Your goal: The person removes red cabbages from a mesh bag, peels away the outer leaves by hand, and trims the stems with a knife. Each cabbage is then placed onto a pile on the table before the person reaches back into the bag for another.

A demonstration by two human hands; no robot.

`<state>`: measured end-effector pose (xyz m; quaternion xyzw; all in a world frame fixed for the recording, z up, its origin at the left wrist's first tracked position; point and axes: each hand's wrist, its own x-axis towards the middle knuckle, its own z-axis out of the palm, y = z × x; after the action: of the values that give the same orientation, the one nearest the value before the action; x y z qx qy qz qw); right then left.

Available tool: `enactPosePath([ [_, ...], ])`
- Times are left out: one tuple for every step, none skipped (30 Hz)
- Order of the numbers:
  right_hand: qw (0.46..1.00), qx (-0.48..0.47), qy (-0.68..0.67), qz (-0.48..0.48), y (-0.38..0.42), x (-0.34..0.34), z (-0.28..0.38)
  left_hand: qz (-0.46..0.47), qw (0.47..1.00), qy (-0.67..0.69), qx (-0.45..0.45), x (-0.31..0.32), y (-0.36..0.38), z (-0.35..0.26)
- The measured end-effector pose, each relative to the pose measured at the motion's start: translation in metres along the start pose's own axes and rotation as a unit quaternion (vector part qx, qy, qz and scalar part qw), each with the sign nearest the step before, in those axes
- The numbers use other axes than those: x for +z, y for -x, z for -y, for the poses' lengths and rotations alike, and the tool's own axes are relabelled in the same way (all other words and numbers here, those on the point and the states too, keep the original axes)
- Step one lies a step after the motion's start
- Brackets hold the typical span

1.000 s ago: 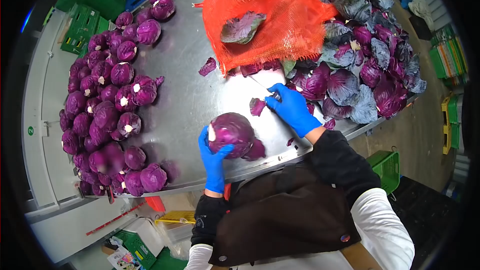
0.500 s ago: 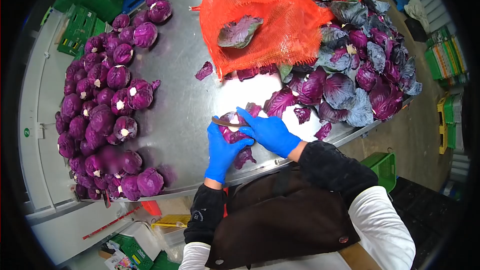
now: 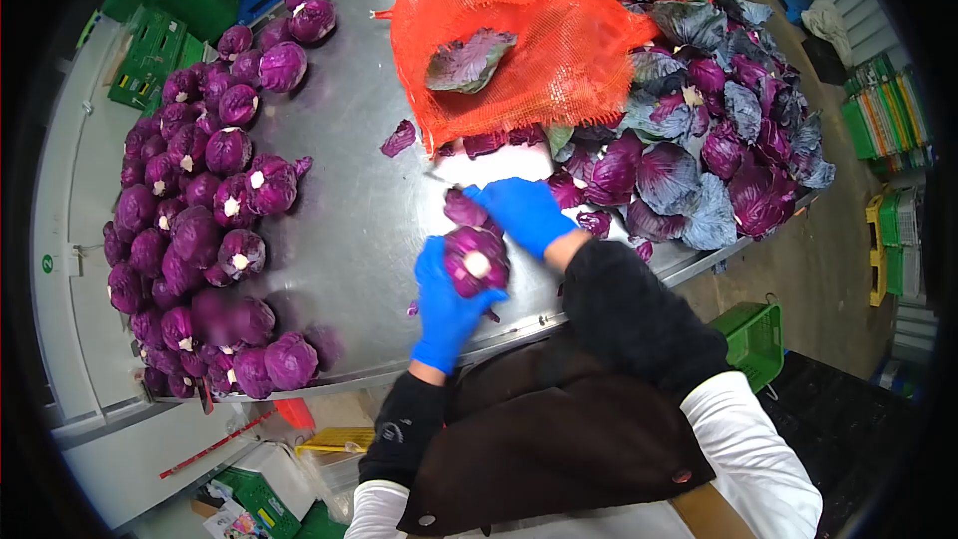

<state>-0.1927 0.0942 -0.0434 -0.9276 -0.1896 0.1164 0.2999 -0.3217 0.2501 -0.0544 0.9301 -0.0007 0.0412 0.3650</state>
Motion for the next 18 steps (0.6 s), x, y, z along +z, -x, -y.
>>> enactPosePath([
  [0.998, -0.054, 0.033, 0.005, -0.006, -0.007, -0.009, -0.020, 0.998, -0.033, 0.053, 0.004, 0.007, -0.004],
  [0.999, -0.019, -0.014, 0.036, -0.004, -0.004, -0.011, -0.018, 1.000, 0.011, 0.005, 0.002, 0.005, -0.001],
  [0.996, 0.013, -0.056, 0.073, 0.003, 0.000, -0.013, -0.021, 0.997, 0.061, -0.050, 0.004, 0.006, -0.001],
  [0.991, -0.001, -0.132, -0.004, 0.012, 0.012, -0.011, -0.022, 0.997, 0.062, -0.050, 0.002, 0.008, 0.000],
  [0.988, 0.041, -0.147, 0.003, 0.010, 0.018, -0.007, -0.018, 0.991, 0.118, -0.062, -0.002, 0.009, 0.005],
  [0.959, 0.107, -0.256, 0.049, 0.004, 0.030, -0.015, -0.012, 0.982, 0.172, -0.075, -0.007, 0.011, 0.009],
  [0.912, 0.172, -0.360, 0.095, 0.000, 0.031, -0.014, -0.011, 0.983, 0.169, -0.074, -0.009, 0.014, 0.012],
  [0.911, 0.174, -0.363, 0.095, 0.004, 0.033, -0.014, -0.012, 0.983, 0.171, -0.072, -0.011, 0.018, 0.014],
  [0.951, 0.140, -0.265, 0.077, 0.011, 0.034, -0.015, -0.014, 0.982, 0.175, -0.071, -0.012, 0.021, 0.016],
  [0.979, 0.104, -0.163, 0.059, 0.019, 0.027, -0.007, -0.013, 0.982, 0.177, -0.073, -0.013, 0.020, 0.015],
  [0.977, 0.107, -0.180, 0.049, 0.036, 0.023, 0.008, -0.010, 0.984, 0.160, -0.074, -0.015, 0.017, 0.012],
  [0.975, 0.104, -0.181, 0.078, 0.048, 0.015, 0.024, -0.006, 0.987, 0.143, -0.076, -0.016, 0.015, 0.009],
  [0.972, 0.103, -0.184, 0.104, 0.055, 0.011, 0.034, -0.005, 0.987, 0.144, -0.075, -0.017, 0.013, 0.008],
  [0.970, 0.119, -0.191, 0.086, 0.056, 0.016, 0.033, -0.004, 0.983, 0.163, -0.086, -0.016, 0.012, 0.007],
  [0.970, 0.120, -0.192, 0.087, 0.056, 0.014, 0.032, -0.004, 0.979, 0.181, -0.098, -0.016, 0.011, 0.006],
  [0.971, 0.113, -0.181, 0.105, 0.055, 0.011, 0.033, -0.005, 0.979, 0.181, -0.099, -0.016, 0.011, 0.008],
  [0.972, 0.106, -0.170, 0.123, 0.055, 0.009, 0.033, 0.004, 0.983, 0.165, -0.082, -0.015, 0.010, 0.010],
  [0.972, 0.107, -0.171, 0.123, 0.056, 0.013, 0.032, 0.014, 0.987, 0.149, -0.065, -0.015, 0.011, 0.012],
])
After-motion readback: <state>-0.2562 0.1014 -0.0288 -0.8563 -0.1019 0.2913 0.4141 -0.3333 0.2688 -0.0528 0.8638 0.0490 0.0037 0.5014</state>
